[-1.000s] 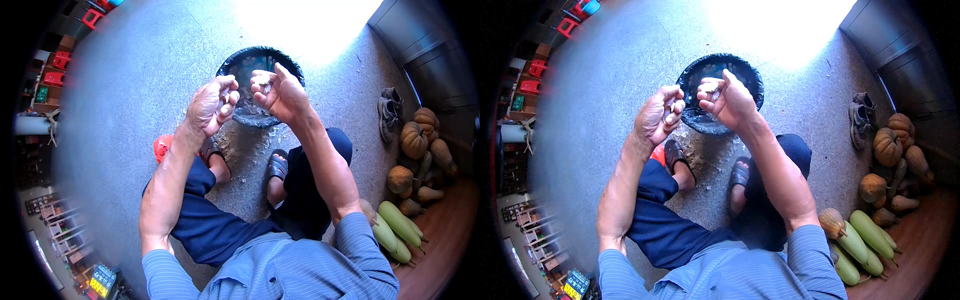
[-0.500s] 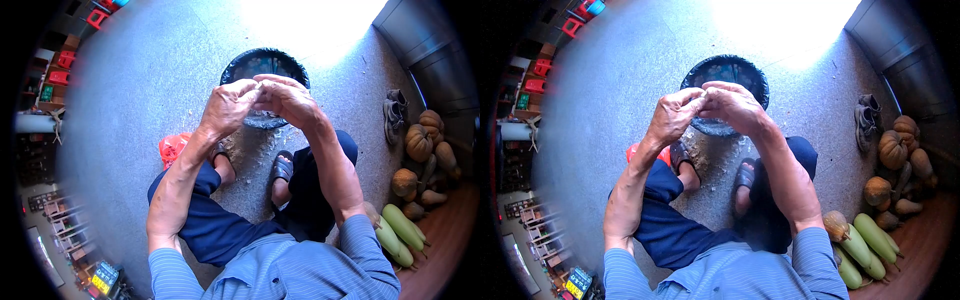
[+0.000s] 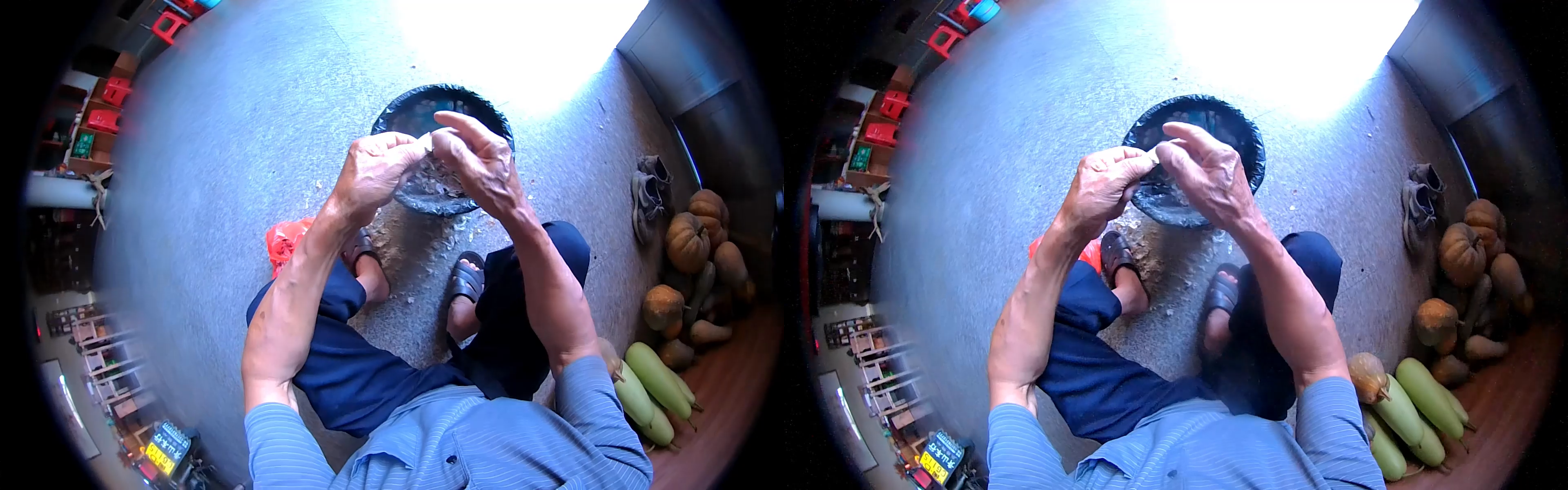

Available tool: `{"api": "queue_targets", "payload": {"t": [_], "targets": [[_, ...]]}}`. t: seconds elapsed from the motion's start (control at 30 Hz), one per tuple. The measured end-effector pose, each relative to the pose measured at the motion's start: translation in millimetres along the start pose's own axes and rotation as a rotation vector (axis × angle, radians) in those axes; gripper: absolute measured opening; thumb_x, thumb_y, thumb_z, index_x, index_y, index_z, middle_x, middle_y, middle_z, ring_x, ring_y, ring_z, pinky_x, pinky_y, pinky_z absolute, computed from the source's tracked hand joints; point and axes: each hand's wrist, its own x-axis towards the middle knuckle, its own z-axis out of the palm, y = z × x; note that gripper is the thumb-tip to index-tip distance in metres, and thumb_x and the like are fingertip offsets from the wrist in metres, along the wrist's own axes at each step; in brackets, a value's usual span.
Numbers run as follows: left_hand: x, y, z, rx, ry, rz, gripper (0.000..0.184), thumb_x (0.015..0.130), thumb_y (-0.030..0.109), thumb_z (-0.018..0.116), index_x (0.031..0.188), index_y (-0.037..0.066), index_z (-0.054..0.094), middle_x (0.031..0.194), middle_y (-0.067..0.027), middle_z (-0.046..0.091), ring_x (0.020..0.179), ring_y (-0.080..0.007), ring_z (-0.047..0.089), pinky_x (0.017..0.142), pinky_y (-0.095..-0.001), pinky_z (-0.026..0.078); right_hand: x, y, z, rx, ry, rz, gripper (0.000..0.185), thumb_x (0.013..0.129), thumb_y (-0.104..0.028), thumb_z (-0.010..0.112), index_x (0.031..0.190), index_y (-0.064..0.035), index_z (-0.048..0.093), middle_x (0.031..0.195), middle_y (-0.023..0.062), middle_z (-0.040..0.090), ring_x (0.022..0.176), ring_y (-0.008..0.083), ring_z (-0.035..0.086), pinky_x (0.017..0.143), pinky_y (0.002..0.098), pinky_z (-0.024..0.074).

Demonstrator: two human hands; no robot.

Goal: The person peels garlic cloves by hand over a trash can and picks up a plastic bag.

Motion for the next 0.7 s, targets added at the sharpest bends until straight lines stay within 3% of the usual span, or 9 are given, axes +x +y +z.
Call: {"api": "queue_targets", "payload": {"t": [0.17,0.2,0.27,0.3,0.33,0.37,0.47,0.57,0.7], "targets": [[4.2,1.8,-18.6,0.36,-0.099,0.221,0.019,0.087,0.015,0.06,0.101,0.004,0.068,0.083,-0.0051,0.066,0.077,-0.0182,0.063,0.067,-0.0314,0.052,3.7,6.8,5.3,-0.077,-0.095,-0.107,0.036,0.094,-0.022,0.058,0.121,0.0013,0.061,0.108,0.0146,0.067,0.098,0.0214,0.064,0.085,0.0319,0.0512],[24.4,-22.9,-24.2,0.846,-0.117,0.964,0.02,0.081,0.015,0.062,0.099,0.008,0.069,0.085,-0.0097,0.067,0.078,-0.023,0.065,0.069,-0.034,0.053,1.0,1.0,3.7,0.093,-0.118,0.047,0.036,0.095,-0.024,0.057,0.121,0.0011,0.061,0.106,0.012,0.067,0.093,0.0188,0.064,0.08,0.0302,0.0524],[45.5,-43.2,-19.6,0.949,-0.073,0.877,0.02,0.074,0.018,0.062,0.092,0.012,0.067,0.086,-0.0099,0.067,0.08,-0.0269,0.066,0.072,-0.0384,0.054,0.3,-0.3,6.1,0.034,-0.082,0.104,0.042,0.097,-0.035,0.053,0.121,-0.0023,0.062,0.11,0.0115,0.066,0.096,0.0206,0.063,0.085,0.0318,0.0505],[54.8,-38.1,-12.1,1.318,-0.146,0.687,0.023,0.07,0.027,0.062,0.088,0.013,0.067,0.083,-0.0085,0.066,0.082,-0.0273,0.065,0.073,-0.0373,0.053,5.0,31.1,-0.4,-0.472,-0.036,-0.331,0.043,0.098,-0.038,0.049,0.121,-0.0033,0.062,0.114,0.0127,0.065,0.099,0.0222,0.061,0.088,0.0327,0.0487],[60.9,-45.0,-10.6,1.398,-0.157,0.638,0.02,0.069,0.026,0.062,0.083,0.012,0.067,0.08,-0.0085,0.066,0.077,-0.0267,0.065,0.068,-0.0365,0.053,7.9,24.1,1.2,-0.14,-0.062,0.013,0.045,0.099,-0.039,0.047,0.12,-0.0033,0.063,0.116,0.0142,0.063,0.102,0.0235,0.061,0.09,0.0342,0.0479],[61.1,-47.0,-8.8,1.413,-0.137,0.608,0.017,0.068,0.024,0.062,0.078,0.011,0.067,0.076,-0.0085,0.066,0.073,-0.0261,0.065,0.064,-0.0357,0.053,12.4,37.7,0.5,-0.21,-0.013,-0.096,0.045,0.098,-0.04,0.047,0.118,-0.0023,0.063,0.112,0.0123,0.064,0.098,0.0214,0.061,0.086,0.0333,0.0484],[63.2,-62.4,-2.9,1.271,0.031,0.785,0.01,0.068,0.015,0.064,0.065,0.006,0.065,0.059,-0.0062,0.062,0.052,-0.0211,0.06,0.048,-0.0336,0.048,9.4,31.7,9.5,0.108,0.018,0.136,0.042,0.096,-0.037,0.055,0.114,-0.0004,0.064,0.1,0.0053,0.064,0.088,0.0116,0.057,0.078,0.0253,0.0466],[66.3,-74.3,0.4,0.269,-0.064,0.384,0.013,0.075,0.011,0.059,0.066,0.003,0.065,0.054,-0.004,0.054,0.048,-0.0128,0.051,0.044,-0.0312,0.041,5.9,25.4,14.1,0.219,-0.045,0.172,0.041,0.095,-0.036,0.057,0.113,-0.0006,0.065,0.099,0.002,0.065,0.089,0.0101,0.057,0.08,0.0248,0.0459],[64.4,-76.1,-3.7,0.073,-0.035,0.209,0.02,0.081,0.009,0.054,0.065,0.003,0.064,0.053,-0.0047,0.052,0.046,-0.0107,0.047,0.04,-0.0305,0.035,7.7,20.1,15.9,0.149,-0.099,0.181,0.039,0.095,-0.033,0.057,0.116,-0.0011,0.064,0.103,0.0026,0.064,0.094,0.0106,0.057,0.083,0.0261,0.0457]]}}
